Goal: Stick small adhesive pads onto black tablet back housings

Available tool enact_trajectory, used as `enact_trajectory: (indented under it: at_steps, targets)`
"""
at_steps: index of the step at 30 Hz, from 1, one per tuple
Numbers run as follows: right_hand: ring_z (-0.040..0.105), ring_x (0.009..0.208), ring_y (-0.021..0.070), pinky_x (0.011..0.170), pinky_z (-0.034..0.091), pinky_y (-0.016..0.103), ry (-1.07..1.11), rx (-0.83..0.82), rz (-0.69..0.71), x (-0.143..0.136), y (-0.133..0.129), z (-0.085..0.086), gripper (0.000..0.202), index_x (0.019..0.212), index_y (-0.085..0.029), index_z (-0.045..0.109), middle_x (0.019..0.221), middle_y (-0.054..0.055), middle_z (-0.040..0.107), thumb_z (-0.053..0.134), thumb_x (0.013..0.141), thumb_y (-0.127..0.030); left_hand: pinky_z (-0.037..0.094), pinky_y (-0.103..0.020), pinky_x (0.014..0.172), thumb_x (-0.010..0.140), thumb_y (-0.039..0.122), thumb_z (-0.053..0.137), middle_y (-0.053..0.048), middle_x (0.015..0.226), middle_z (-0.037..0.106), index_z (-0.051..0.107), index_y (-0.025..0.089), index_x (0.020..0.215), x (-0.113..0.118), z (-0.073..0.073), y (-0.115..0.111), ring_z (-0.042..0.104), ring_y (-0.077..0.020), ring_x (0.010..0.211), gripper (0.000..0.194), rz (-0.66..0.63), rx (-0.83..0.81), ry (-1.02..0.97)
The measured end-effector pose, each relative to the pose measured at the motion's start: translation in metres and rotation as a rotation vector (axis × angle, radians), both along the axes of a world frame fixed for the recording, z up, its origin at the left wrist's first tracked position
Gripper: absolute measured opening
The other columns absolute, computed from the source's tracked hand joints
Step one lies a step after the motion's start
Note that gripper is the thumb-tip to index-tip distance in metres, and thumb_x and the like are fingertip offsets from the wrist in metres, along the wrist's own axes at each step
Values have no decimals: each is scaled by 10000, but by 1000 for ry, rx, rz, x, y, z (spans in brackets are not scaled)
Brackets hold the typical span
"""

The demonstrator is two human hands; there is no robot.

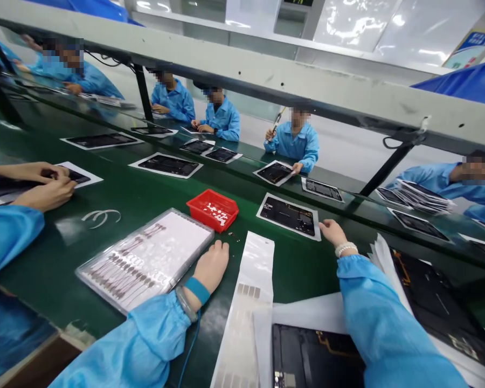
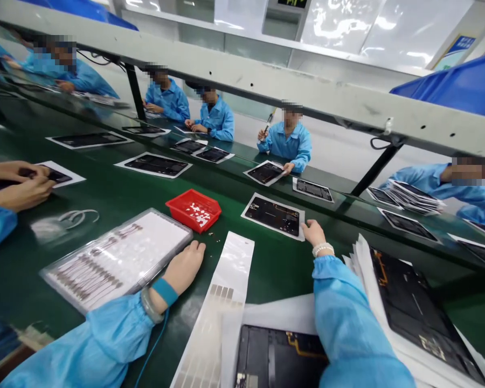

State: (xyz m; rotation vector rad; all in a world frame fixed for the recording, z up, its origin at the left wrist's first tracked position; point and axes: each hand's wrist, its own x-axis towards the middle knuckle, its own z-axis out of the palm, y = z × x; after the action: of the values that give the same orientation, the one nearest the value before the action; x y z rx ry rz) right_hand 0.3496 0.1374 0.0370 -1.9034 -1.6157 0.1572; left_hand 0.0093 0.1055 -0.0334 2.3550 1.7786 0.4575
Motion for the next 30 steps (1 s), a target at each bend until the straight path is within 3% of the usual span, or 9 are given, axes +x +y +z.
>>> enact_trajectory:
  at_steps: [3,6,9,11,16,21,24,27,30]
  targets:
    - [654,816,187,765,480,314,-8,-110,101,-16,-40,-6,259,904,-95,679,828,51,679,487,889,-267,507,-357,788,878,80,376,-112,923,607,552,122,905,-1,10,-7,634,-204,830,183,-106,-90,-164]
    - [650,823,157,773,488,270,32,-166,273,-49,-103,-11,181,981,-177,672,886,15,698,579,828,-205,517,-250,632,902,281,435,8,708,587,537,171,904,14,26,-33,614,-134,640,150,-304,-283,-356]
    - [631,856,145,777,510,274,185,-110,527,-85,-170,-14,298,1144,-227,601,968,32,673,593,848,-195,421,-178,420,797,406,584,71,548,504,476,173,861,41,34,-71,464,-66,415,264,-542,-987,-840]
    - [627,836,138,747,516,258,304,-35,586,-101,-208,-16,197,1055,-232,633,900,35,669,572,875,-178,382,-145,371,677,436,715,76,546,515,432,180,832,58,32,-94,413,-36,382,411,-586,-1449,-1068]
    - [638,706,139,626,525,234,452,158,393,-114,-276,-36,106,947,-226,633,771,30,660,626,847,-194,423,-128,348,586,386,812,54,624,588,337,206,791,75,17,-130,449,-31,402,548,-529,-1834,-1040]
    - [633,657,131,587,520,229,455,227,290,-124,-312,-52,59,891,-227,627,747,35,652,569,890,-238,358,-104,360,583,371,813,52,605,592,346,199,801,83,5,-154,462,-30,393,544,-525,-1956,-829]
    - [597,696,147,624,508,267,400,242,233,-121,-324,-48,89,846,-212,619,735,36,613,544,894,-220,303,-122,358,640,519,760,34,627,606,335,209,815,87,3,-164,434,-34,370,554,-597,-1904,-831]
    - [552,765,169,677,481,306,392,228,22,-98,-336,-41,143,766,-209,562,760,36,567,506,897,-210,330,-159,426,718,597,662,19,695,592,412,189,834,87,6,-164,437,-51,458,492,-732,-1651,-791]
    - [528,848,195,740,453,334,288,32,-187,-64,-350,-43,193,702,-213,555,821,45,558,515,886,-253,420,-216,641,869,394,559,-4,829,586,537,186,871,84,6,-156,517,-116,709,209,-887,-1168,-553]
